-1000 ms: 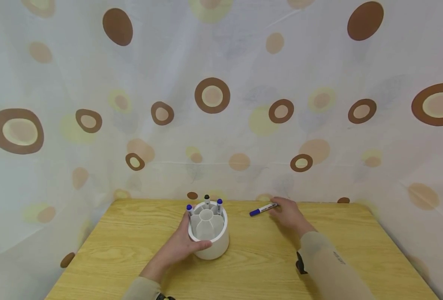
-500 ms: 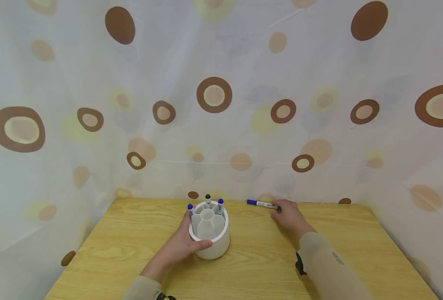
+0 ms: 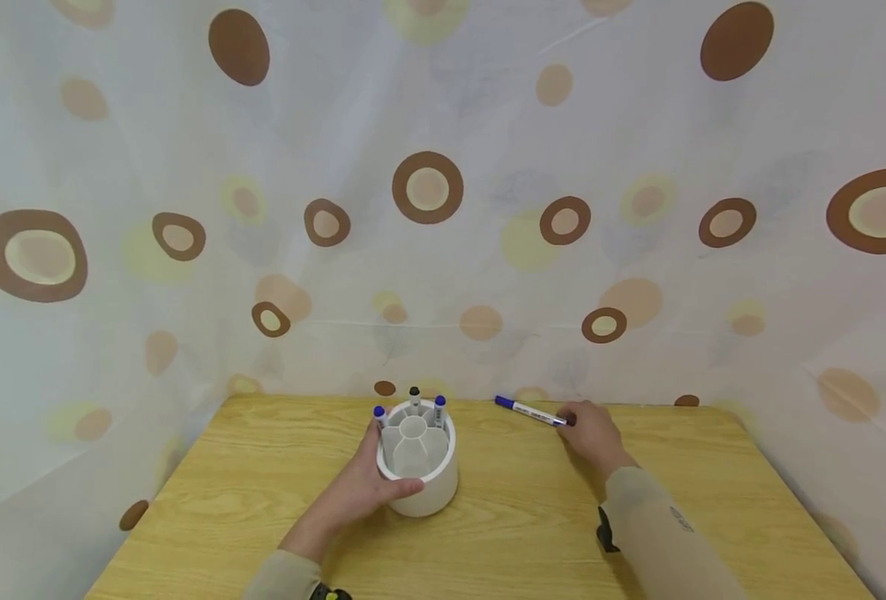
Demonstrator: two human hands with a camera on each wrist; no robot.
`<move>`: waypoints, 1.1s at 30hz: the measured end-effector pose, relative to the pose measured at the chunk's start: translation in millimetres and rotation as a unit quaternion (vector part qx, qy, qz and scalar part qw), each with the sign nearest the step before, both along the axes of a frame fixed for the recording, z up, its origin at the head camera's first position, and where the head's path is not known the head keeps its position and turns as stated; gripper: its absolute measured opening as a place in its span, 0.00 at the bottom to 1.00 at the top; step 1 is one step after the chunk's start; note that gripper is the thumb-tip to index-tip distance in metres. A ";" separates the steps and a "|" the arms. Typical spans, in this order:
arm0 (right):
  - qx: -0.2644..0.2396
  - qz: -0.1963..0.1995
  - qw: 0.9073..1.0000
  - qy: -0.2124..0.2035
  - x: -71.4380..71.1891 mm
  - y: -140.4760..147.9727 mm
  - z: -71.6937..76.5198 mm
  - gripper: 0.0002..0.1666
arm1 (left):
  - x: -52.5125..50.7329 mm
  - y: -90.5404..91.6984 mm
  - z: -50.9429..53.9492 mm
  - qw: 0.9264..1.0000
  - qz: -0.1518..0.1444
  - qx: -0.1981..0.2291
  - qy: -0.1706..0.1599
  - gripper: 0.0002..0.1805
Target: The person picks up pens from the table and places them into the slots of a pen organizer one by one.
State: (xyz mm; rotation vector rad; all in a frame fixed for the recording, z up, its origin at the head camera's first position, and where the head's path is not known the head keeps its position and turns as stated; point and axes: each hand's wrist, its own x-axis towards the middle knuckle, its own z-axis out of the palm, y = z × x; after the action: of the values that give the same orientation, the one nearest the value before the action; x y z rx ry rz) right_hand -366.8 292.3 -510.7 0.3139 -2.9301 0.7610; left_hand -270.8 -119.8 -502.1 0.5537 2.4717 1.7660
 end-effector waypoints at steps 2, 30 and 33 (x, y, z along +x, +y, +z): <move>-0.002 -0.007 1.000 -0.006 0.6 0.9 0.7 0.09 | 0.1 0.1 -0.2 1.000 0.001 0.001 -0.004 0.71; -0.155 -0.038 0.987 0.029 43.5 -7.0 31.7 0.22 | 1.7 0.3 -0.3 1.000 0.007 -0.008 -0.016 0.74; -0.158 -0.046 0.986 0.031 48.8 -11.5 40.5 0.23 | 2.4 0.6 0.4 1.000 0.007 -0.006 -0.015 0.74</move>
State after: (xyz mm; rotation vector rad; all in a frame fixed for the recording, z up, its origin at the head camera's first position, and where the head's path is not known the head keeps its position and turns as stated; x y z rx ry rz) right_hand -318.0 280.8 -470.2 0.1692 -2.6857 1.1584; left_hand -268.4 -119.3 -501.7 0.5064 2.4703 1.7488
